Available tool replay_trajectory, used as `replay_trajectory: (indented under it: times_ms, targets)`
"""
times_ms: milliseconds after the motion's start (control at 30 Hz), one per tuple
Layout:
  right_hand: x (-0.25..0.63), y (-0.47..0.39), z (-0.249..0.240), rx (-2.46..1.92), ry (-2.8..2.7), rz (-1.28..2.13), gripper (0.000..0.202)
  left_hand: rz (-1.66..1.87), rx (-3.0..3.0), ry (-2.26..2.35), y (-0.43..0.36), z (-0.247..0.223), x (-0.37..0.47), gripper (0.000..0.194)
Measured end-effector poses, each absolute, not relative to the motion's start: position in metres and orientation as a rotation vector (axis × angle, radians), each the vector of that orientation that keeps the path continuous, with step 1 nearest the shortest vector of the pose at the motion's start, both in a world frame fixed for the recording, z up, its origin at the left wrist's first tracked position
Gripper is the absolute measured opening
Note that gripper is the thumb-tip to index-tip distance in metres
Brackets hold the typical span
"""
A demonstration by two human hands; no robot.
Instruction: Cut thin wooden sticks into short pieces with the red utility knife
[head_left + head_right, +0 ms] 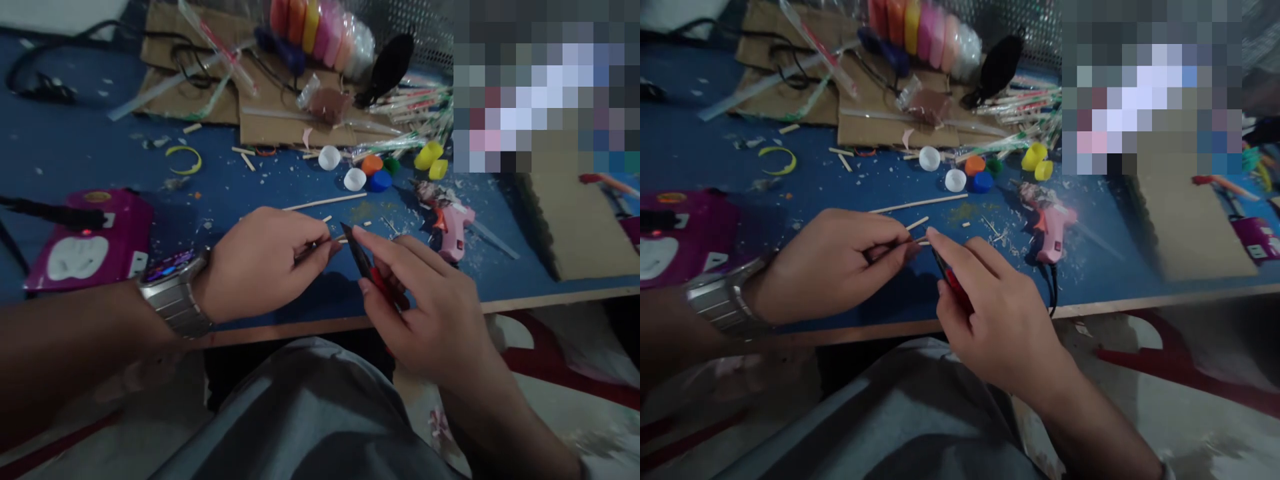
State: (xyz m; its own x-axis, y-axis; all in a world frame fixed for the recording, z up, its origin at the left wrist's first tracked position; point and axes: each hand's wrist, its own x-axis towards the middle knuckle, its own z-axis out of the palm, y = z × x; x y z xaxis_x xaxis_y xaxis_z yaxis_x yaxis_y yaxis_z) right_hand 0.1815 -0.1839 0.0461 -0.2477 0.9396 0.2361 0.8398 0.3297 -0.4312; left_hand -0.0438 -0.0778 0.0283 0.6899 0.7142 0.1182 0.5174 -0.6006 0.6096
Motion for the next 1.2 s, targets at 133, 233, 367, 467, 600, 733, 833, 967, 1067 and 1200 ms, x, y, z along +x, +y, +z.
replay_trajectory:
  times_ms: [133, 233, 367, 467, 600, 733, 833, 967, 1067, 1200]
  targets:
    - [0.188, -0.173, 0.045, -1.479, -2.190, 0.262, 0.052, 0.534, 2.169, 0.941, -0.077, 0.029, -0.043, 0.043]
    - [0.192, -0.162, 0.045, -1.391, -2.234, 0.229, 0.051, 0.590, 2.017, 0.911, -0.079, 0.031, -0.044, 0.043]
    - [0.196, -0.146, 0.052, -1.283, -2.314, 0.238, 0.047, 0.608, 1.802, 0.917, -0.083, 0.033, -0.045, 0.044]
    - [0.197, -0.133, 0.063, -1.247, -2.364, 0.333, 0.045, 0.627, 1.680, 0.912, -0.085, 0.031, -0.045, 0.045]
    - [0.200, -0.112, 0.075, -1.217, -2.373, 0.458, 0.046, 0.686, 1.552, 0.910, -0.086, 0.027, -0.047, 0.048]
    - [0.205, -0.091, 0.075, -1.194, -2.277, 0.758, 0.046, 0.715, 1.415, 0.895, -0.087, 0.024, -0.047, 0.047]
    - [0.210, -0.080, 0.066, -1.175, -2.032, 1.132, 0.043, 0.728, 1.352, 0.858, -0.087, 0.025, -0.047, 0.048]
    - [0.217, -0.073, 0.055, -1.210, -1.879, 1.237, 0.040, 0.741, 1.326, 0.840, -0.087, 0.026, -0.048, 0.048]
    - [0.223, -0.072, 0.050, -1.352, -2.027, 1.027, 0.050, 0.729, 1.389, 0.847, -0.087, 0.027, -0.050, 0.047]
    - [0.227, -0.070, 0.047, -1.502, -2.305, 0.685, 0.060, 0.712, 1.587, 0.881, -0.085, 0.031, -0.051, 0.043]
